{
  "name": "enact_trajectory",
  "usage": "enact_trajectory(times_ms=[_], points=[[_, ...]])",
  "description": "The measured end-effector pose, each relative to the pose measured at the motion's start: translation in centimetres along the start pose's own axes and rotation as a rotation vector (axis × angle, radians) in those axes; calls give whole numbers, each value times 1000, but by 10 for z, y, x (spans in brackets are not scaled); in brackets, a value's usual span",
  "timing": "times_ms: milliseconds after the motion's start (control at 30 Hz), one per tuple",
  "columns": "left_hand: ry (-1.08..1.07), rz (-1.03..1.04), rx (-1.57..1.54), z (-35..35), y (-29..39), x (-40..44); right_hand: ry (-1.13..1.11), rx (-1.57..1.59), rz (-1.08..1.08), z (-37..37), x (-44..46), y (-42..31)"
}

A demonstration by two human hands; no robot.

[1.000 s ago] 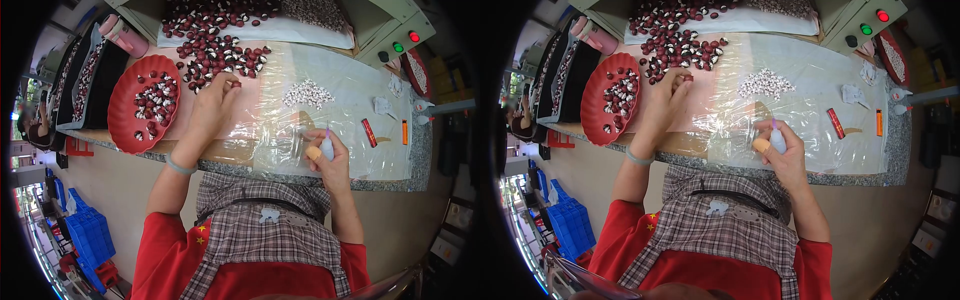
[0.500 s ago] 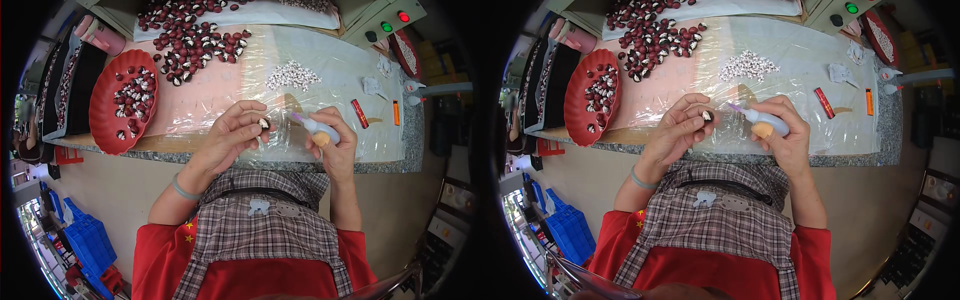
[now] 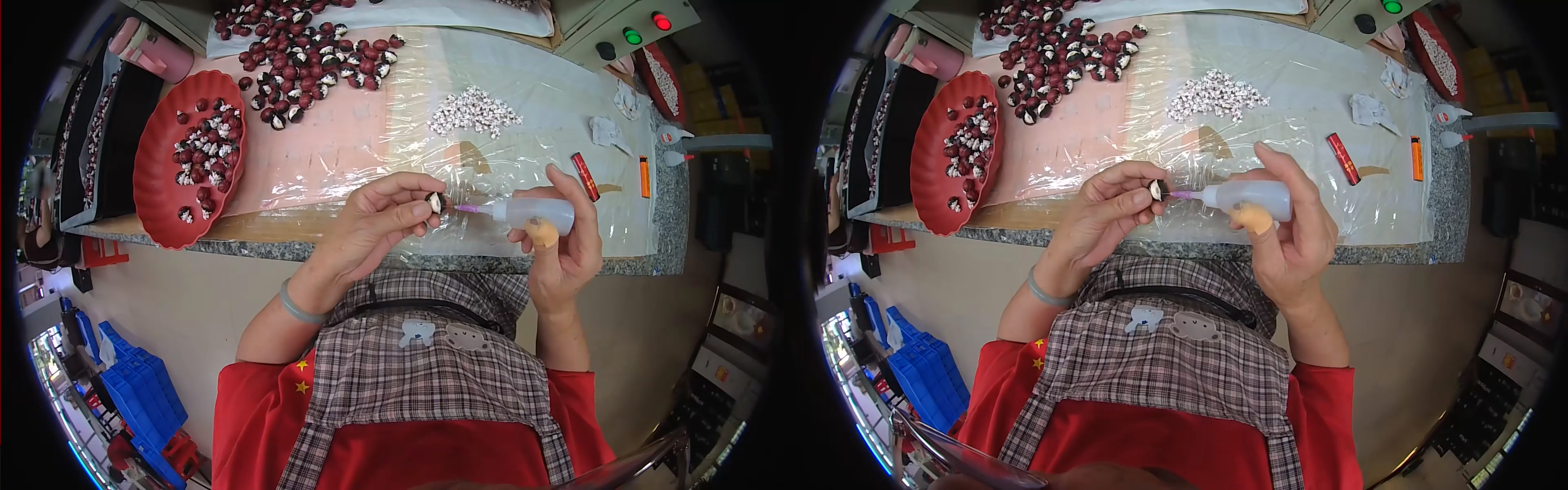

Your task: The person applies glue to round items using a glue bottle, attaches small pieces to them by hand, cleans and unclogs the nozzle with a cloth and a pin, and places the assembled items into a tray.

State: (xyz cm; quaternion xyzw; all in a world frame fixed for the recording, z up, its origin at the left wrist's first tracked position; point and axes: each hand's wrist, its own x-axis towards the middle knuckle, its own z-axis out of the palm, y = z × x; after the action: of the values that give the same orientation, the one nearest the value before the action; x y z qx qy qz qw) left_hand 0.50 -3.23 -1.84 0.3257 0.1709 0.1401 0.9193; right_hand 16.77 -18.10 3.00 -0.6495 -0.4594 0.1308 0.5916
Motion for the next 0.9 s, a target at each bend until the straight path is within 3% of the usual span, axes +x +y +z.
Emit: enact_trajectory(times_ms=[367, 900], points=[[1, -40, -14, -2, -3, -1, -38, -258, -213, 2, -3, -4], [-3, -62, -32, -4, -3, -1, -83, -348, -355, 4, 3, -6]])
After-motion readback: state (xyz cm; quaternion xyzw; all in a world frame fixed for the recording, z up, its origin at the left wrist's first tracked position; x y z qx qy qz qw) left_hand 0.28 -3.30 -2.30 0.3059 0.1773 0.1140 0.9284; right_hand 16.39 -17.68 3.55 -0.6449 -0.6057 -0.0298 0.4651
